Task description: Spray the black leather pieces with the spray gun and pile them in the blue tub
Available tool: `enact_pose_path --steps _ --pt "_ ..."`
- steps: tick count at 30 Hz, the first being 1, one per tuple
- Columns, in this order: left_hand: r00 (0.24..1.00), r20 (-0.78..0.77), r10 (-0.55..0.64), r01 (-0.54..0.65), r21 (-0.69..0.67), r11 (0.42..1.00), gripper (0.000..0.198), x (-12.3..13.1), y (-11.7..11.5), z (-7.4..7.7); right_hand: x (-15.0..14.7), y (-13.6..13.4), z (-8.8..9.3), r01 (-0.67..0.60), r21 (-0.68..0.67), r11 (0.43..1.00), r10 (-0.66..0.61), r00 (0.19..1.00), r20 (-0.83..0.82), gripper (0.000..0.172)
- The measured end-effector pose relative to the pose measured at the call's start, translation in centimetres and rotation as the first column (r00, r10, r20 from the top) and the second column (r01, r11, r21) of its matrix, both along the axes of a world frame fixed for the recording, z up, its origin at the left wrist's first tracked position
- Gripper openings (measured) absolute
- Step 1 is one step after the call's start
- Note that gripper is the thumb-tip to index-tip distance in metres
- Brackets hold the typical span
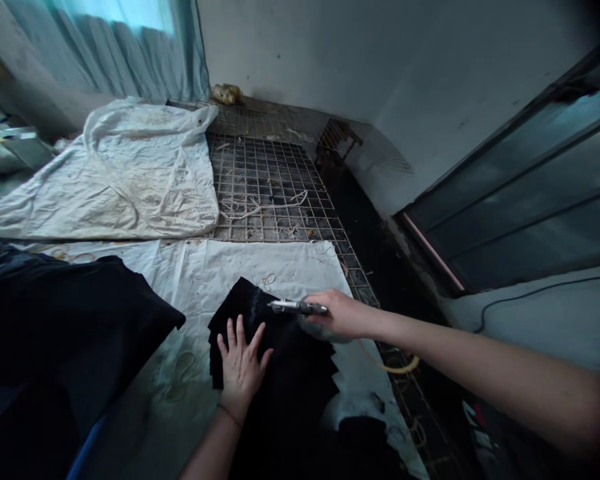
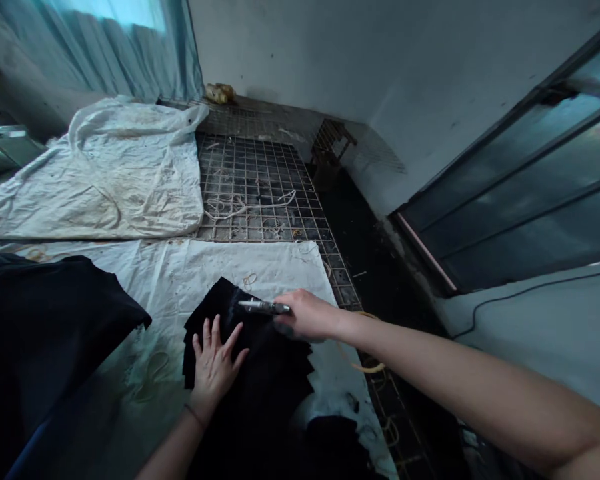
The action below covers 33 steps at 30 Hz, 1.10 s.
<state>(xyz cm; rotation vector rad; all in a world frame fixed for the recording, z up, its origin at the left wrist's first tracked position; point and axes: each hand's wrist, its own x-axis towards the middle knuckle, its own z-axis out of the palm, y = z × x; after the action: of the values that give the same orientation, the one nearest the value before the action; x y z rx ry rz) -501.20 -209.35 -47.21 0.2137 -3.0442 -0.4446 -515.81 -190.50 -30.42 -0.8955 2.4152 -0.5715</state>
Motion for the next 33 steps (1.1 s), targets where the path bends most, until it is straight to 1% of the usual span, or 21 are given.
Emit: enact_pose_path --steps 2,3,6,7,10,11,14,15,18,19,22,25,28,29,32,33 --pt "1.0 -0.001 0.005 -0.005 0.0 1.0 0.059 0.0 0.0 0.1 0.6 0.3 0.4 0.041 -0.019 0.999 -0.041 0.999 0.01 0.008" --pt "1.0 0.0 0.007 -0.007 0.001 1.0 0.058 0.0 0.0 0.2 0.8 0.4 0.6 0.022 -0.02 1.0 -0.022 1.0 0.02 0.008" --pt "1.0 0.0 0.006 -0.006 -0.001 1.0 0.057 0.0 0.1 0.2 1.2 0.2 0.8 -0.119 -0.032 0.992 0.12 0.991 0.062 0.007" --pt "1.0 -0.001 0.005 -0.005 -0.003 1.0 0.056 0.0 0.1 0.2 1.2 0.1 0.7 -0.11 -0.031 0.993 0.112 0.991 0.067 0.007" --pt "1.0 0.003 0.015 -0.015 -0.017 1.0 0.056 0.0 0.2 0.2 0.8 -0.4 0.2 0.055 -0.009 0.998 -0.055 0.998 0.009 0.007" --pt "1.0 0.006 0.016 -0.015 -0.02 1.0 0.056 0.0 0.2 0.2 0.6 -0.5 0.1 0.075 -0.003 0.997 -0.075 0.997 -0.012 0.007" --pt "1.0 0.008 0.006 -0.006 -0.02 1.0 0.056 0.0 0.2 0.3 0.1 -0.8 0.2 0.005 0.007 1.0 -0.005 1.0 -0.016 0.005" --pt "1.0 0.007 0.004 -0.004 -0.017 1.0 0.056 0.0 0.1 0.4 0.0 -0.9 0.3 0.013 0.015 1.0 -0.013 1.0 -0.003 0.005" --pt "1.0 0.011 0.01 -0.01 -0.009 1.0 0.056 0.0 0.1 0.6 -0.5 -1.3 0.5 0.141 0.036 0.989 -0.141 0.99 -0.005 0.007" --pt "1.0 0.015 0.009 -0.009 -0.006 1.0 0.056 0.0 0.1 0.6 -0.6 -1.5 0.6 0.155 0.038 0.987 -0.155 0.988 -0.01 0.008" --pt "1.0 0.022 0.008 -0.008 -0.004 1.0 0.056 0.0 0.1 0.7 -0.8 -1.8 0.6 0.115 0.052 0.992 -0.115 0.993 -0.008 0.007" --pt "1.0 0.016 0.012 -0.011 -0.007 1.0 0.057 0.0 0.1 0.7 -0.5 -1.7 0.5 0.102 0.063 0.993 -0.101 0.995 -0.026 0.007" --pt "1.0 0.002 0.001 -0.001 -0.006 1.0 0.057 0.0 0.0 0.5 0.2 -1.2 0.4 -0.006 0.03 1.0 0.006 1.0 -0.005 0.005" --pt "1.0 0.0 -0.003 0.003 -0.004 1.0 0.057 0.0 0.0 0.4 0.4 -1.1 0.3 -0.01 0.026 1.0 0.01 1.0 0.005 0.005" --pt "1.0 -0.003 -0.004 0.004 -0.002 1.0 0.057 0.0 0.0 0.3 1.3 -0.4 0.0 0.075 0.053 0.996 -0.074 0.997 -0.022 0.004" --pt "1.0 -0.003 -0.002 0.002 -0.002 1.0 0.057 0.0 0.0 0.2 1.6 -0.2 -0.1 0.074 0.06 0.995 -0.072 0.997 -0.029 0.004"
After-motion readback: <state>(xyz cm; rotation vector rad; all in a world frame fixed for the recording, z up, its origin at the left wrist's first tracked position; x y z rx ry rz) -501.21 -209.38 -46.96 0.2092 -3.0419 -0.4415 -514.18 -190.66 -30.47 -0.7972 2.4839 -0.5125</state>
